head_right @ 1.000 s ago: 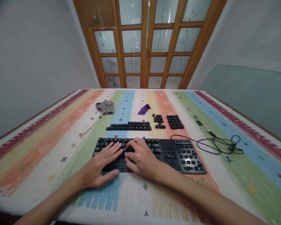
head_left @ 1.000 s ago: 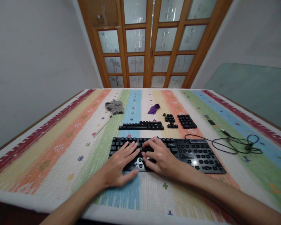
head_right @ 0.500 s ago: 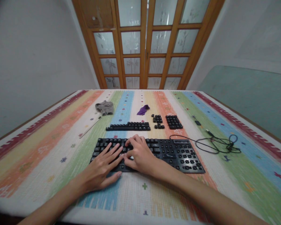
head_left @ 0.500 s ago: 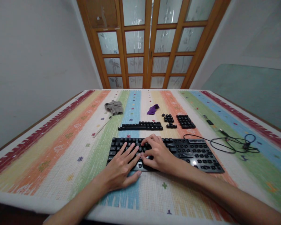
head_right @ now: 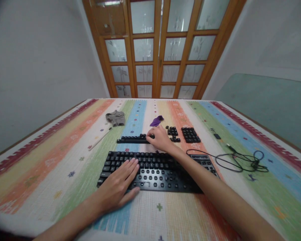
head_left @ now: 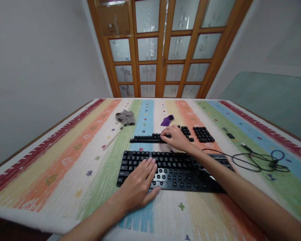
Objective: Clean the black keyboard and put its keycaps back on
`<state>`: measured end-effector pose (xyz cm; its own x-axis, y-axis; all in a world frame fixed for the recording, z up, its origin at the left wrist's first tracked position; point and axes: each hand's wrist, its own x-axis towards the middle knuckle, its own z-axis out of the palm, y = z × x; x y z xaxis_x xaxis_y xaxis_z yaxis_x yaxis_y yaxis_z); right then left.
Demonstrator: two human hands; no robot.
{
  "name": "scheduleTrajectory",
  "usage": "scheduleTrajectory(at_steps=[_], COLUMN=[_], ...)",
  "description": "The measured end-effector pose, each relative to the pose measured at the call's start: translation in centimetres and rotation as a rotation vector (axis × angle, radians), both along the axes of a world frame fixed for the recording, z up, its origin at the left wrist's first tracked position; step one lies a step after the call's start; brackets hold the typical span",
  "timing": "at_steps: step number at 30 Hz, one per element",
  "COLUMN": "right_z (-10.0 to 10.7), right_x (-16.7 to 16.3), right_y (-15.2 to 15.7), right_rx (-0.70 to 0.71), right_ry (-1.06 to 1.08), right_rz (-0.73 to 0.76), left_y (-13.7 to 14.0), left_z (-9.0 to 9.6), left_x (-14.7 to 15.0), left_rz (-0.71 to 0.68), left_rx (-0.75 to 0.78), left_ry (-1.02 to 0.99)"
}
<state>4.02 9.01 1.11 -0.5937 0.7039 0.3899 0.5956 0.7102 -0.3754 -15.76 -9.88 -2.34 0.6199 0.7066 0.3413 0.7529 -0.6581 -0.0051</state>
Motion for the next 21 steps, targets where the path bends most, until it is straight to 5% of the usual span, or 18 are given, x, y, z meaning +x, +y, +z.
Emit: scheduleTrajectory(at_steps=[12,21], right_z=[-0.2,-0.6], right_x=[-3.4,-4.6], right_y=[3.9,4.6], right_rx=[-0.079,-0.102], right_ry=[-0.2,-0.176], right_rz=[-0.024,-0.015], left_y=[-0.2,-0.2], left_z=[0.3,0.2], left_x=[-0.6,-0.4], left_rz=[-0.025,-0.016], left_rx=[-0.192,-0.131], left_ry=[-0.016,-0.031])
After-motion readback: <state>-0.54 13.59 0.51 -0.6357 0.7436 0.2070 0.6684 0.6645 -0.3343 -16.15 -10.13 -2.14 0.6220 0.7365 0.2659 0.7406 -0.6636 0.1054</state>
